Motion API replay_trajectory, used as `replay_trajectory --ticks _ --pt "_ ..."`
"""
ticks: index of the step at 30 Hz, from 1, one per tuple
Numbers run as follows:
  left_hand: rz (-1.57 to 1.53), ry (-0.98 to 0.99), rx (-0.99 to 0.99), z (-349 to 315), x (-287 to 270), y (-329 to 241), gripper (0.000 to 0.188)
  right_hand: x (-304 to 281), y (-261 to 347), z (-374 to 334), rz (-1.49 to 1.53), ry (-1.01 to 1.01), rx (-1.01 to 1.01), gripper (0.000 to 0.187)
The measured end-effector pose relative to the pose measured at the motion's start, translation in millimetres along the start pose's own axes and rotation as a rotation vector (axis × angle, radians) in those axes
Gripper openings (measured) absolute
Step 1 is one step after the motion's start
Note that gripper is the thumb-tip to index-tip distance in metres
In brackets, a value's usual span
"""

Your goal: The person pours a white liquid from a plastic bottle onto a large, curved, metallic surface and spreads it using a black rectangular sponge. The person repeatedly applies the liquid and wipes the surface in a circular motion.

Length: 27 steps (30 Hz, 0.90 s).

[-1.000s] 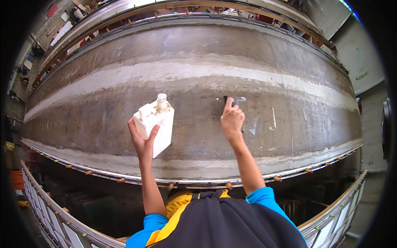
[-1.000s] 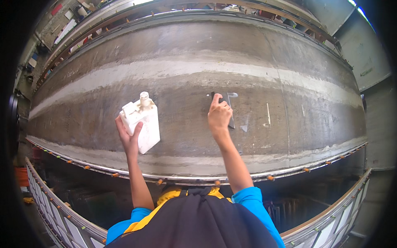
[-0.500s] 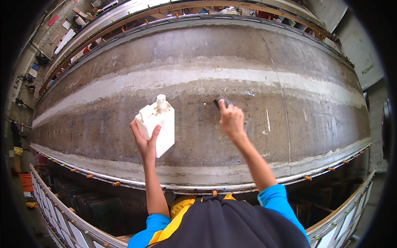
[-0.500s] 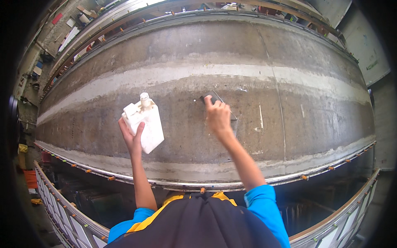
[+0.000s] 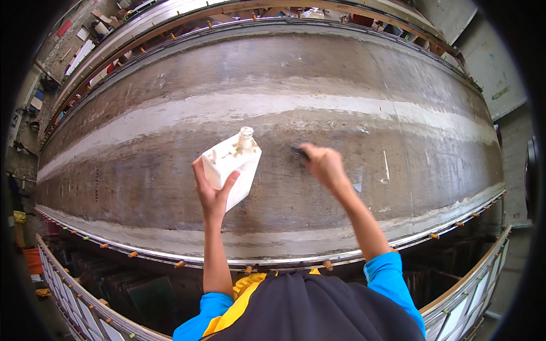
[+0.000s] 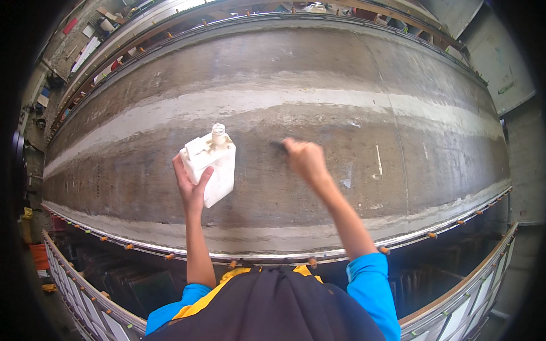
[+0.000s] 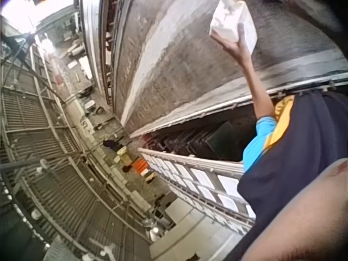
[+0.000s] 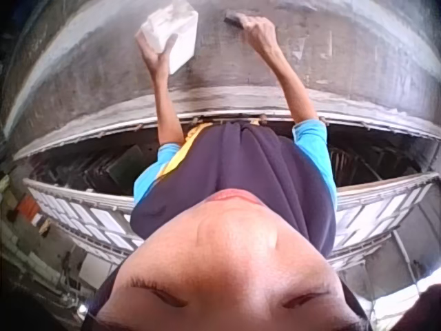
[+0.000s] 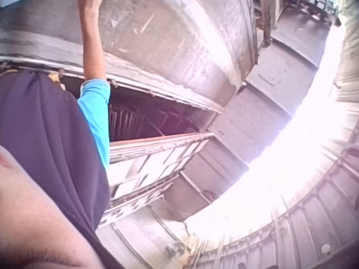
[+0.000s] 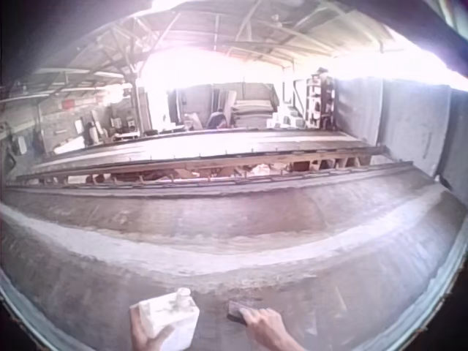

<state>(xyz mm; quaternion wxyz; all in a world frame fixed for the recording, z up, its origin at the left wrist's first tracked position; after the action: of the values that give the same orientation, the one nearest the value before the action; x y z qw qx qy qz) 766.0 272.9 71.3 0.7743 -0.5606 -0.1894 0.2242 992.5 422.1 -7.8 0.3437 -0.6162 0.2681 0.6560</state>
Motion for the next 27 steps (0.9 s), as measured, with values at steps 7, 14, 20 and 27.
replay_trajectory --ticks 7,14,20,27 --pt "0.094 0.181 0.060 17 -1 -5 0.063 -23 -68 33 -0.021 -0.256 0.091 0.029" --pt "0.073 0.177 0.018 25 -21 5 0.063 -44 -8 -68 0.205 -0.041 -0.220 0.028" --pt "0.098 0.294 0.044 29 10 0 0.065 -50 -137 -41 -0.090 -0.170 0.377 0.028" --pt "0.430 0.435 0.254 22 65 3 0.074 -39 -33 -102 0.091 -0.390 0.196 0.032"
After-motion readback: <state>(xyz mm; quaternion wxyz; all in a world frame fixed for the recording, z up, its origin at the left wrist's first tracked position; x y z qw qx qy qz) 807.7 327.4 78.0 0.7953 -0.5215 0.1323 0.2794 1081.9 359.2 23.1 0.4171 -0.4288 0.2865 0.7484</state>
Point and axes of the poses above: each hand's wrist, its own z-axis towards the middle knuckle, its own x-axis out of the palm, y = z × x, the point moved 6 cm from there along z, towards the middle knuckle, and after that the axes turned 14 degrees about -z, right-handed, at the moved point
